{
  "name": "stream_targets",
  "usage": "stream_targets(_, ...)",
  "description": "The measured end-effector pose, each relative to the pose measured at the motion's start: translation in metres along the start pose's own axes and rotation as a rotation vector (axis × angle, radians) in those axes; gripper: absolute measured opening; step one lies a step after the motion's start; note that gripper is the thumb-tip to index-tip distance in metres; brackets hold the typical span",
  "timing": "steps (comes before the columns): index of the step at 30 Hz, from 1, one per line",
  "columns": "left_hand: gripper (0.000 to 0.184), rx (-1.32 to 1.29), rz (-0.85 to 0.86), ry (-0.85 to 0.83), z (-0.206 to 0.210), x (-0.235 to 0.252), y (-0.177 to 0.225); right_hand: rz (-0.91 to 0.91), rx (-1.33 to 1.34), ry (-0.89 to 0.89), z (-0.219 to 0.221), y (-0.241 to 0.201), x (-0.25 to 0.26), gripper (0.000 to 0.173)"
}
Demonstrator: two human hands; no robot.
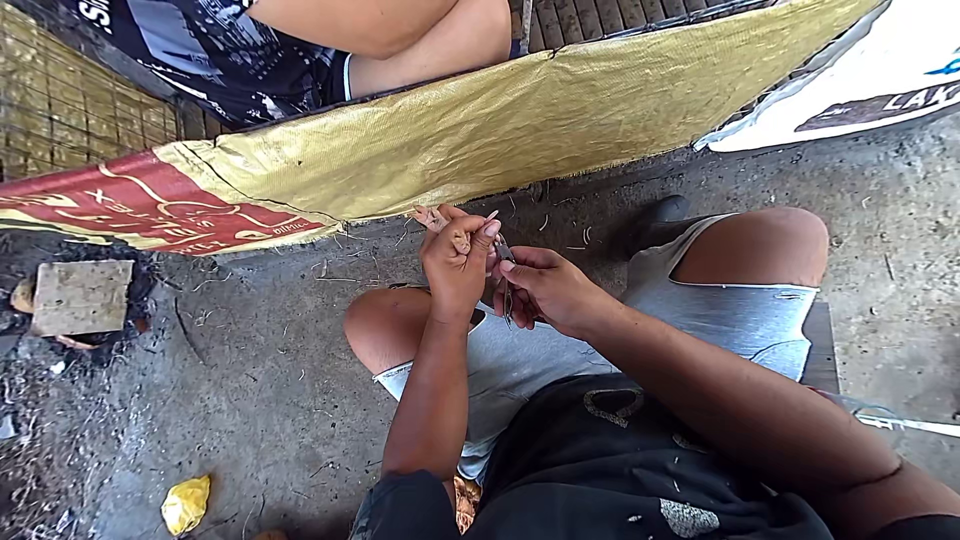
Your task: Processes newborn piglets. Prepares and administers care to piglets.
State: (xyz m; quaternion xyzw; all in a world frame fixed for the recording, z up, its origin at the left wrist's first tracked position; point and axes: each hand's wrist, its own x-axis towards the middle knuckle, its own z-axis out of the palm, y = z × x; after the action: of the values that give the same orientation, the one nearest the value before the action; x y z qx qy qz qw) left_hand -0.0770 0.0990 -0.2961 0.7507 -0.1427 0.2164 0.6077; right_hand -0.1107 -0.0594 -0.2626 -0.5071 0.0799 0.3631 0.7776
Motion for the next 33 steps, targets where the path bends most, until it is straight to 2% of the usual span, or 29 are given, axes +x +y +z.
stream_targets(13, 0.007, 0.103, -0.005, -0.013, 0.0006, 0.0007, 0.0013, -0.03, -0.016, 0.024, 0.0026, 0.0022, 0.0037, 0.027)
stream_targets(33, 0.006, 0.058, -0.057, 0.013, 0.0033, 0.0037, -0.0002, -0.015, -0.01, 0.035, 0.0017, 0.0037, 0.0067, 0.026)
